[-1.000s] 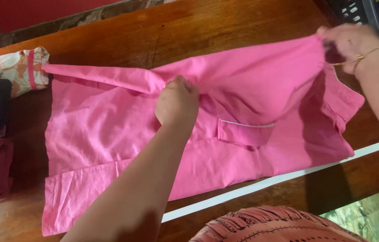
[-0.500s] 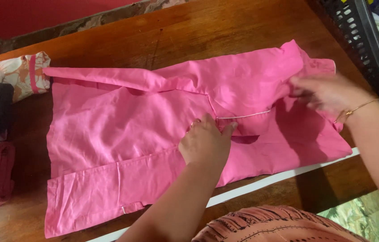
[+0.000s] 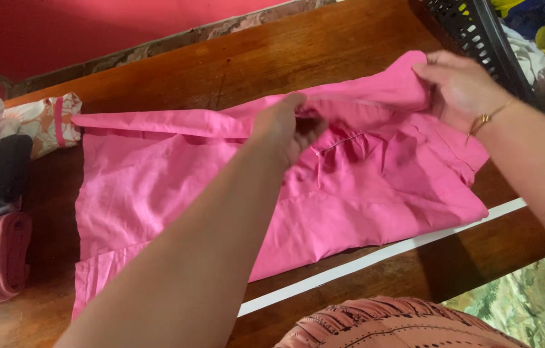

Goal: The person folds a pink button-up shirt on a wooden table, then retrieves a white polo shirt from a laundry basket and folds it similarly. Both shirts are folded into compact rectangles and stacked on the table.

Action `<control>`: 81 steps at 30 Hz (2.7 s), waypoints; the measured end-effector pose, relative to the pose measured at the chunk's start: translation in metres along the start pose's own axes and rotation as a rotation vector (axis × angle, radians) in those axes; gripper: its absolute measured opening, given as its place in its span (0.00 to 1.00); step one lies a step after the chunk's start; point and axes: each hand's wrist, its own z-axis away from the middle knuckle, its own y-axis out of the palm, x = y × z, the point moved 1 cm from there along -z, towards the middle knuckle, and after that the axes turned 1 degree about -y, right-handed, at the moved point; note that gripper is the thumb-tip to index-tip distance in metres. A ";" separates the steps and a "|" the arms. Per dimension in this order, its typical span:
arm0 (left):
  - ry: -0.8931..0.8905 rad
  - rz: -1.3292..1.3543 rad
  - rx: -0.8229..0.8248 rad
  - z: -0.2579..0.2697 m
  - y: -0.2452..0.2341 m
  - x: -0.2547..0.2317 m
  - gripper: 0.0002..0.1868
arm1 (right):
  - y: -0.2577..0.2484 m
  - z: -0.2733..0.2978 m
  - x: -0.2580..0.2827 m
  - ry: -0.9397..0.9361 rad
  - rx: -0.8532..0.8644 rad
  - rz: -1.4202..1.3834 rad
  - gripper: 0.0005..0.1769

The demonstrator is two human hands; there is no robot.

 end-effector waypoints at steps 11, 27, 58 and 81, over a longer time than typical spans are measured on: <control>-0.075 -0.063 0.122 0.045 0.009 0.013 0.08 | 0.033 0.037 0.039 0.201 -0.207 0.216 0.28; 0.429 -1.341 0.145 0.070 -0.004 0.065 0.19 | 0.030 0.092 0.002 0.435 -0.219 0.595 0.20; 0.569 -1.154 -0.142 -0.018 0.002 0.023 0.37 | -0.001 0.031 -0.018 0.029 -0.236 1.079 0.07; 0.146 -0.132 -0.538 -0.014 -0.242 -0.160 0.17 | 0.282 0.016 -0.034 0.859 -0.356 -0.816 0.14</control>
